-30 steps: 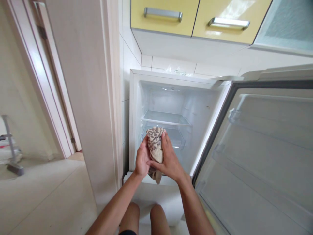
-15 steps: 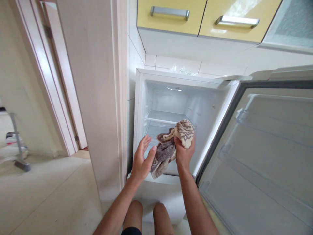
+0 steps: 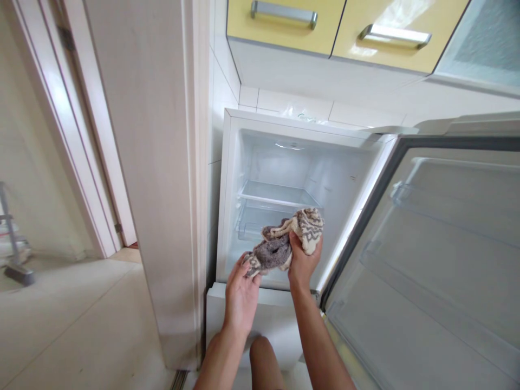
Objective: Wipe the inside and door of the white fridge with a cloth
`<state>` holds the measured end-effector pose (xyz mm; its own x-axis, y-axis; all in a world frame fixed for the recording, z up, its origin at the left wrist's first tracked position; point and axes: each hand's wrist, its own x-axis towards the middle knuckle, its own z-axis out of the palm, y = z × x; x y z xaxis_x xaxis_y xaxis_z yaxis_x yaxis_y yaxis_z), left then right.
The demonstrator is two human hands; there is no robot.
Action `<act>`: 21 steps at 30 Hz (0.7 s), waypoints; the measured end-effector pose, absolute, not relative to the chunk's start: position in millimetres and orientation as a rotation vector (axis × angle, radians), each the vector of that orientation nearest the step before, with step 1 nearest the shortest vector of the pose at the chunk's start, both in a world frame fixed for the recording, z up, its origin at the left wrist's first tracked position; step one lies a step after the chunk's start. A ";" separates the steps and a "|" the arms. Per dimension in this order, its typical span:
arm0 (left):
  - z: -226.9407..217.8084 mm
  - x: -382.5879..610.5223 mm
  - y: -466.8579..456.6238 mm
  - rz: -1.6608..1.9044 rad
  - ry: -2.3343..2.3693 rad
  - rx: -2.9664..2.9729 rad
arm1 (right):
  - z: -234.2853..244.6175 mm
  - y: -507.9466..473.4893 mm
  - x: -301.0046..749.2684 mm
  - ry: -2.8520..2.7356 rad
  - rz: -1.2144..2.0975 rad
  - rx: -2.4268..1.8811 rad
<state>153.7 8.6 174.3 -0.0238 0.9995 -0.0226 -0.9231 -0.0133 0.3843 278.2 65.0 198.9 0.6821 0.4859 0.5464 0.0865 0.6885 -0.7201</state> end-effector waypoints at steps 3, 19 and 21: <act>186.8 154.6 19.4 1.678 0.383 0.366 | 189.4 60.6 279.9 -0.906 0.291 -0.863; 194.1 166.6 30.7 1.440 0.412 1.010 | 171.3 42.5 273.1 -1.166 0.895 -0.799; 199.4 163.7 26.7 1.466 0.315 0.929 | 173.8 40.6 273.0 -1.094 0.901 -0.813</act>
